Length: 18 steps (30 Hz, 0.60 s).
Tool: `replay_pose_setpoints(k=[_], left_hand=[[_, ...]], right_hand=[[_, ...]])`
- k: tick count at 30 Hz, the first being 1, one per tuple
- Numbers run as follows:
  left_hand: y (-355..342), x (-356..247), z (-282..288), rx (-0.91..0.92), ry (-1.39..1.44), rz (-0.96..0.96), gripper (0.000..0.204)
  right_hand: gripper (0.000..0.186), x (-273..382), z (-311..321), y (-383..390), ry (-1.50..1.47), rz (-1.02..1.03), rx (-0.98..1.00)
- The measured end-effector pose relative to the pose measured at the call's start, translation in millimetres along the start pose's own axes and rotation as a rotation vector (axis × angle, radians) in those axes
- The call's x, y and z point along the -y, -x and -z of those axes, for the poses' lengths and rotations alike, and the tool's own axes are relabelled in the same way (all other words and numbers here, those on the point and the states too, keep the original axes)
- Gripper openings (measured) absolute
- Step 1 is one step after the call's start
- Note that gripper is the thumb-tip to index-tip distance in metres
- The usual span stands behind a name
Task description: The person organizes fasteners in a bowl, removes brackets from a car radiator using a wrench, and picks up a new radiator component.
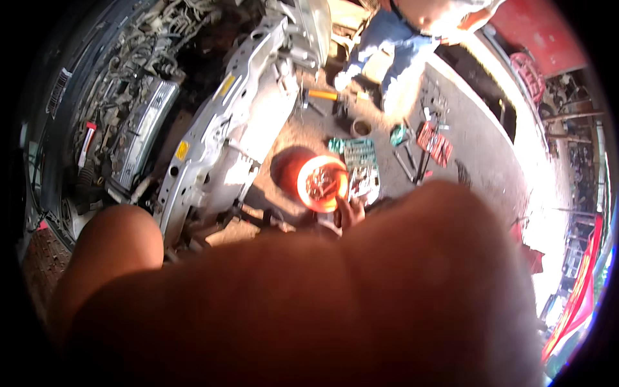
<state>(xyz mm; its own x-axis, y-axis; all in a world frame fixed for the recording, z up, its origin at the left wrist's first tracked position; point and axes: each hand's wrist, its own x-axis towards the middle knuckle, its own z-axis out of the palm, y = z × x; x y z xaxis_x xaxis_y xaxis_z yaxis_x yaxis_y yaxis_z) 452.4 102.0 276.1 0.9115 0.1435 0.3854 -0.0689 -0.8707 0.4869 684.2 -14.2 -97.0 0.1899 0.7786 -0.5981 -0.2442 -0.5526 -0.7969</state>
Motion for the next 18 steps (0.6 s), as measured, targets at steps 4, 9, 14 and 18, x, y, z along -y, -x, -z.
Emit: replay_pose_setpoints(k=[4,9,14,18], left_hand=[[-8.9,5.1,-4.1,0.041,0.033,-0.067,0.027],[-5.3,1.2,-5.1,0.086,0.037,-0.101,0.027],[4.2,-3.8,-9.0,0.068,0.092,-0.093,0.028],[-15.5,-8.6,-10.9,0.072,0.114,-0.185,0.029]], right_hand=[[0.025,2.4,12.8,12.0,-0.183,-0.088,-0.089],[0.029,-4.6,12.3,7.0,-0.273,-0.195,-0.123],[0.029,17.9,0.6,25.6,0.429,0.306,0.040],[0.028,13.1,-23.6,43.2,0.391,0.327,0.075]])
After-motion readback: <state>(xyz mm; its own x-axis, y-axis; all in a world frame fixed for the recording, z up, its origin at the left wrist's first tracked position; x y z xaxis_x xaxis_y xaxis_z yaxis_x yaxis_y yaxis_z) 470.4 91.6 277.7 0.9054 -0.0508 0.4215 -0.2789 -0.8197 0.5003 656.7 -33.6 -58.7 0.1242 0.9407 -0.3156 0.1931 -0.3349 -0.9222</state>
